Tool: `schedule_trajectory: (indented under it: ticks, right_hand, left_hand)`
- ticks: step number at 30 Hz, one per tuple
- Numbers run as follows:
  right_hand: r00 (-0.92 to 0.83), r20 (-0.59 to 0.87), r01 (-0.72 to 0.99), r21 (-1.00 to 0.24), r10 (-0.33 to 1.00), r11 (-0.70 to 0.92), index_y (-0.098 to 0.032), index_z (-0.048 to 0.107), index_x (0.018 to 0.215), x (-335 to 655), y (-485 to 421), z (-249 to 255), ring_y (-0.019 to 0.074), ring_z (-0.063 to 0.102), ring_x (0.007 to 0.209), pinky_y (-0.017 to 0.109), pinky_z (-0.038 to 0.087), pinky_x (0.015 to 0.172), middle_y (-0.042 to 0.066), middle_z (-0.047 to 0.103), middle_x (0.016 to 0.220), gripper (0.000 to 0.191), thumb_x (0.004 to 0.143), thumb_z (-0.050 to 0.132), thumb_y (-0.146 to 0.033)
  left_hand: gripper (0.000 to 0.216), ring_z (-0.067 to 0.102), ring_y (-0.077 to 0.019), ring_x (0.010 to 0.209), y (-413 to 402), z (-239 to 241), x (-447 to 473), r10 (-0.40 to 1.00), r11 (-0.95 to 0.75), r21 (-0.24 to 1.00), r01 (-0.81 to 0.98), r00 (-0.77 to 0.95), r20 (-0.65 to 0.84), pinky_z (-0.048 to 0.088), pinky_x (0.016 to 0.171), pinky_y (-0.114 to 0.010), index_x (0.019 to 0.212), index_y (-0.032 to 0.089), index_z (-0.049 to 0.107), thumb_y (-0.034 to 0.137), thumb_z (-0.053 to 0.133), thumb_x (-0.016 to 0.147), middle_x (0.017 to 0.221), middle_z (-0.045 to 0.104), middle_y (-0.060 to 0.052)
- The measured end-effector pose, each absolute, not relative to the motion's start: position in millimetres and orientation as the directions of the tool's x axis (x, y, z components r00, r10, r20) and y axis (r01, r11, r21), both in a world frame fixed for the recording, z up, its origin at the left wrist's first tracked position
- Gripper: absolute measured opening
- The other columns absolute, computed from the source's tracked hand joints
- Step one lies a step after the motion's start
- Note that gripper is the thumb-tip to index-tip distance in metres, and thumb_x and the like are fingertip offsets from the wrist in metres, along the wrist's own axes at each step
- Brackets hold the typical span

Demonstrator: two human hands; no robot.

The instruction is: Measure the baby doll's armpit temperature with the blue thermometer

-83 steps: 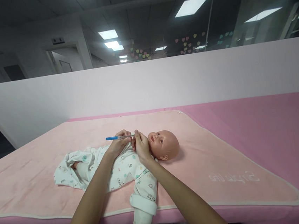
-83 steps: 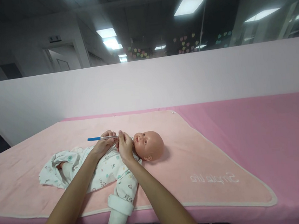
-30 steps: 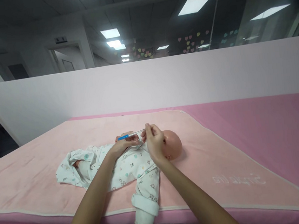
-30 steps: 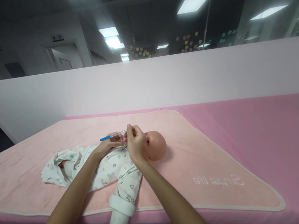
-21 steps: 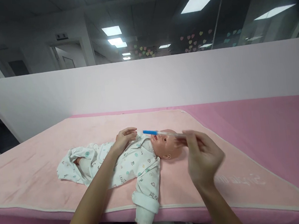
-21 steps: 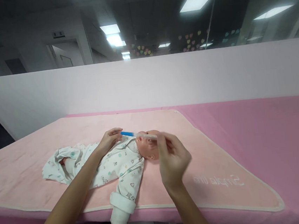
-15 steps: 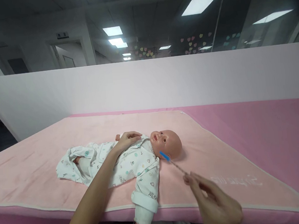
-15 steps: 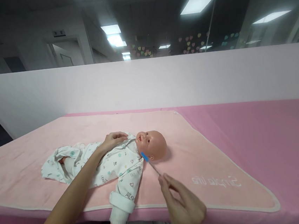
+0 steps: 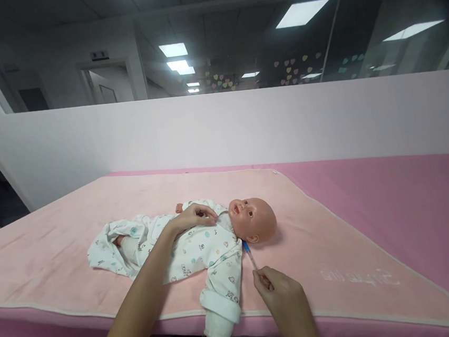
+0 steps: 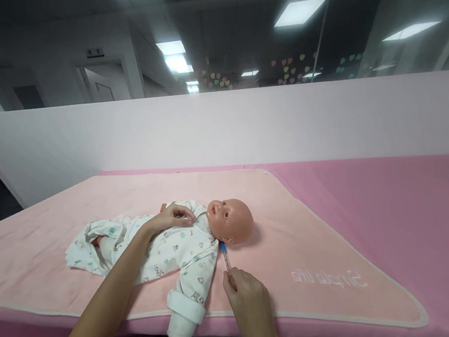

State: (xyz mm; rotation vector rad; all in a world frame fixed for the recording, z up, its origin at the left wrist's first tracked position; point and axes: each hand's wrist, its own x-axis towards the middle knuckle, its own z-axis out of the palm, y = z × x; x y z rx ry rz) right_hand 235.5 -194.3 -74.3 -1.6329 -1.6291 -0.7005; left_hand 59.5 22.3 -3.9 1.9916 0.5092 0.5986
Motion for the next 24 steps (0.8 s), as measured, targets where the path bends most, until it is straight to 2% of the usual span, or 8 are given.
schedule_trajectory:
  ticks: [4, 7, 10, 13, 15, 17, 20, 24]
  right_hand:
    - [0.067, 0.737, 0.996, -0.087, 0.673, -0.004, -0.020, 0.046, 0.050, 236.6, -185.1, -78.9, 0.0083, 0.037, 0.034, 0.024, 0.020, 0.041, -0.002, 0.046, 0.041, 0.034, 0.083, 0.038, -0.023]
    - [0.107, 0.622, 0.991, -0.132, 0.776, -0.030, -0.020, 0.044, 0.047, 240.5, -181.0, -67.8, 0.0090, 0.036, 0.033, 0.025, 0.015, 0.041, -0.002, 0.046, 0.039, 0.033, 0.080, 0.043, -0.023]
    - [0.078, 0.540, 0.969, -0.237, 0.838, 0.062, -0.019, 0.043, 0.046, 239.6, -174.9, -36.6, 0.0092, 0.041, 0.038, 0.023, 0.019, 0.042, -0.002, 0.048, 0.041, 0.037, 0.080, 0.049, -0.032]
    - [0.024, 0.622, 0.940, -0.281, 0.783, 0.194, -0.019, 0.047, 0.052, 225.3, -155.7, -1.4, 0.0094, 0.043, 0.043, 0.023, 0.024, 0.046, 0.000, 0.053, 0.049, 0.037, 0.085, 0.043, -0.035]
    - [-0.023, 0.697, 0.937, -0.234, 0.717, 0.258, -0.019, 0.049, 0.056, 209.0, -133.2, 10.9, 0.0104, 0.045, 0.047, 0.024, 0.026, 0.049, 0.000, 0.054, 0.052, 0.034, 0.087, 0.040, -0.029]
    - [-0.149, 0.725, 0.944, -0.098, 0.672, 0.315, -0.018, 0.054, 0.065, 192.6, -107.1, 10.4, 0.0131, 0.051, 0.058, 0.025, 0.029, 0.055, 0.003, 0.060, 0.064, 0.025, 0.085, 0.040, -0.020]
    - [-0.232, 0.670, 0.966, 0.071, 0.705, 0.249, -0.014, 0.057, 0.069, 178.3, -75.6, -5.3, 0.0179, 0.052, 0.064, 0.028, 0.031, 0.058, 0.010, 0.060, 0.068, 0.017, 0.078, 0.043, -0.011]
    - [-0.232, 0.701, 0.954, 0.030, 0.675, 0.297, -0.015, 0.056, 0.069, 181.1, -64.8, -24.4, 0.0183, 0.049, 0.067, 0.030, 0.034, 0.064, 0.008, 0.059, 0.069, 0.014, 0.071, 0.043, -0.010]
  left_hand:
    - [0.029, 0.059, -0.0137, 0.069, 22.1, -5.8, 61.4, 0.621, -0.383, 0.917, 0.113, 0.766, 0.165, 0.043, 0.060, -0.021, 0.083, 0.015, 0.070, 0.030, 0.074, 0.058, 0.072, 0.066, -0.005]
    - [0.031, 0.061, -0.0141, 0.068, 21.4, -6.3, 62.0, 0.652, -0.299, 0.950, 0.095, 0.747, 0.130, 0.046, 0.063, -0.023, 0.083, 0.015, 0.069, 0.027, 0.077, 0.056, 0.071, 0.067, -0.005]
    - [0.032, 0.062, -0.0141, 0.069, 21.0, -6.6, 61.1, 0.676, -0.221, 0.975, 0.030, 0.725, 0.131, 0.047, 0.065, -0.023, 0.084, 0.014, 0.068, 0.024, 0.078, 0.055, 0.071, 0.067, -0.005]
    - [0.032, 0.061, -0.0119, 0.066, 21.0, -7.5, 60.1, 0.724, -0.128, 0.990, -0.065, 0.675, 0.138, 0.046, 0.063, -0.021, 0.082, 0.013, 0.067, 0.021, 0.078, 0.053, 0.069, 0.065, -0.004]
    - [0.030, 0.059, -0.0101, 0.063, 21.4, -8.7, 60.0, 0.765, -0.060, 0.987, -0.152, 0.628, 0.144, 0.044, 0.060, -0.020, 0.079, 0.013, 0.066, 0.020, 0.078, 0.053, 0.067, 0.064, -0.002]
    - [0.029, 0.057, -0.0086, 0.060, 22.0, -10.1, 60.6, 0.807, -0.013, 0.972, -0.233, 0.572, 0.148, 0.042, 0.057, -0.019, 0.077, 0.013, 0.064, 0.019, 0.079, 0.053, 0.065, 0.063, -0.001]
    - [0.028, 0.056, -0.0075, 0.058, 22.5, -11.3, 61.9, 0.846, 0.004, 0.960, -0.280, 0.513, 0.146, 0.041, 0.056, -0.018, 0.074, 0.013, 0.063, 0.018, 0.079, 0.051, 0.064, 0.062, 0.000]
    - [0.027, 0.056, -0.0069, 0.060, 20.8, -10.1, 61.5, 0.833, 0.032, 0.969, -0.245, 0.543, 0.110, 0.042, 0.059, -0.018, 0.074, 0.013, 0.063, 0.017, 0.078, 0.053, 0.065, 0.062, 0.001]
